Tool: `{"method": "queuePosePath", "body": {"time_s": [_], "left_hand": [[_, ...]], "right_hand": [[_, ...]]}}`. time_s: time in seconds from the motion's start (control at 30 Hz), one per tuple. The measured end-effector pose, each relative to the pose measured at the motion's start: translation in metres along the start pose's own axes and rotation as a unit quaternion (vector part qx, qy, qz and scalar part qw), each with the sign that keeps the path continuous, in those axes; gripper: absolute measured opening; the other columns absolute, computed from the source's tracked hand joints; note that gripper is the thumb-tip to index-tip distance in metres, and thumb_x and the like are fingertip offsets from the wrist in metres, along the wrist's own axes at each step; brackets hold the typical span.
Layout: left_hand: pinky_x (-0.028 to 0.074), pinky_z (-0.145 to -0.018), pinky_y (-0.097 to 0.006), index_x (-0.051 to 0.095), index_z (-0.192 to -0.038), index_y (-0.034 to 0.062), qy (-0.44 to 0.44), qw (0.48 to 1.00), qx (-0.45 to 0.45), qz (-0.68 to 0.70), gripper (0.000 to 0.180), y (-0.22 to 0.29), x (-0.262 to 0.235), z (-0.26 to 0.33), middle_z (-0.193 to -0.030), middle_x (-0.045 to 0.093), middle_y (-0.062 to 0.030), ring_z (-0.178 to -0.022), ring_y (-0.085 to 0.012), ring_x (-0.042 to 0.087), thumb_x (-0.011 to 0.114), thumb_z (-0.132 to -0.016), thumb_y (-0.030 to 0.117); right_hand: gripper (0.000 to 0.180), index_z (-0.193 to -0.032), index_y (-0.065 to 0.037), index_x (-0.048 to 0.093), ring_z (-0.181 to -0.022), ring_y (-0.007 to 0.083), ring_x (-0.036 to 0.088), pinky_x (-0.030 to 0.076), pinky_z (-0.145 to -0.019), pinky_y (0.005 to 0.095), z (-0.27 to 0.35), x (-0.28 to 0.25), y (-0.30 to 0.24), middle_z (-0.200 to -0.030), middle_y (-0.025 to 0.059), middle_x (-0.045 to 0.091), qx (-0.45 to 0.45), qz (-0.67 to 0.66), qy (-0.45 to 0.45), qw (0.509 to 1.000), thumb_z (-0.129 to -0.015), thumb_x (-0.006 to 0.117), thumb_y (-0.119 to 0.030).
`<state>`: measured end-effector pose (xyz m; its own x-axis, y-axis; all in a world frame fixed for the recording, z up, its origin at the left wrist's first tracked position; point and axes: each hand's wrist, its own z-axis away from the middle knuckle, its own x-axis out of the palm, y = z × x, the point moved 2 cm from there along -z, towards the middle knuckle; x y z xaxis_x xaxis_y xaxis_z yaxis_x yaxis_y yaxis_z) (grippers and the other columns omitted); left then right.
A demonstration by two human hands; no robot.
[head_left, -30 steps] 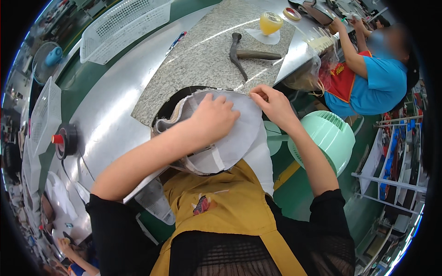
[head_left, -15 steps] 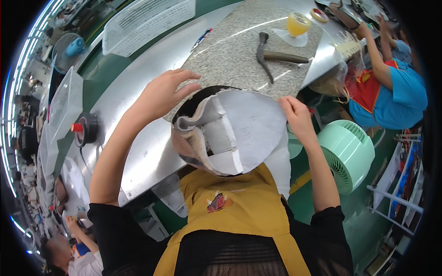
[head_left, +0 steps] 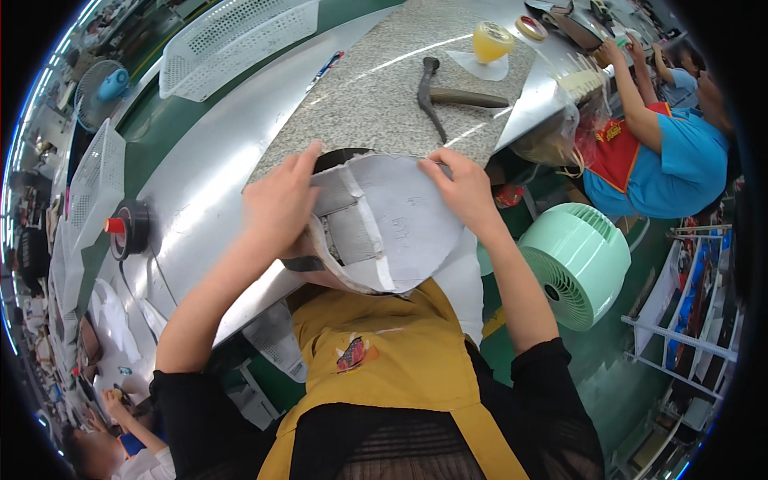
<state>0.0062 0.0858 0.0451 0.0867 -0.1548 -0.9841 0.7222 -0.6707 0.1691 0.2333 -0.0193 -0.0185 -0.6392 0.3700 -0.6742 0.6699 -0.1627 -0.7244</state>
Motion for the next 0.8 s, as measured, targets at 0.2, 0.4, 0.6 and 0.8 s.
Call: {"method": "queuePosePath", "body": {"time_s": [0.2, 0.4, 0.6, 0.8], "left_hand": [[0.05, -0.08, -0.036, 0.057, -0.12, 0.0168, 0.036, 0.989, -0.003, 0.146, 0.038, -0.022, 0.002, 0.001, -0.102, 0.066, -0.0071, -0.092, -0.028, 0.064, 0.063, -0.082, 0.019], [0.05, -0.074, -0.032, 0.067, -0.101, 0.0113, 0.13, 0.978, 0.055, 0.154, 0.022, -0.004, -0.041, 0.014, -0.092, 0.066, -0.0067, -0.084, -0.0248, 0.063, 0.067, -0.079, 0.013], [0.047, -0.068, -0.033, 0.069, -0.099, 0.0087, 0.442, 0.831, 0.325, -0.095, 0.034, 0.04, -0.091, 0.046, -0.093, 0.065, -0.0043, -0.081, -0.0222, 0.057, 0.07, -0.065, 0.006], [0.043, -0.075, -0.034, 0.062, -0.11, 0.0083, 0.212, 0.931, 0.292, -0.045, 0.038, 0.031, 0.027, 0.099, -0.109, 0.056, -0.0071, -0.091, -0.0221, 0.053, 0.059, -0.072, 0.013]], "right_hand": [[0.031, -0.09, -0.003, 0.063, -0.066, 0.0235, 0.057, 0.044, -0.064, 0.0333, -0.002, 0.001, 0.015, -0.068, 0.0098, 0.059, 0.058, -0.131, -0.045, 0.989, -0.093, 0.053, -0.032], [0.029, -0.088, 0.001, 0.061, -0.061, 0.0069, 0.044, 0.036, -0.056, 0.0239, 0.008, -0.01, 0.015, -0.063, 0.0027, 0.051, 0.045, -0.217, 0.058, 0.973, -0.094, 0.056, -0.027], [0.025, -0.087, 0.0, 0.063, -0.062, 0.0032, 0.044, 0.036, -0.057, 0.0189, 0.009, -0.062, -0.02, -0.07, -0.0019, 0.054, -0.046, -0.319, 0.188, 0.928, -0.098, 0.051, -0.019], [0.025, -0.089, 0.0, 0.062, -0.063, 0.0029, 0.045, 0.036, -0.057, 0.0174, 0.03, -0.052, 0.006, -0.072, -0.0017, 0.055, 0.017, -0.325, 0.135, 0.936, -0.099, 0.048, -0.018]]}}
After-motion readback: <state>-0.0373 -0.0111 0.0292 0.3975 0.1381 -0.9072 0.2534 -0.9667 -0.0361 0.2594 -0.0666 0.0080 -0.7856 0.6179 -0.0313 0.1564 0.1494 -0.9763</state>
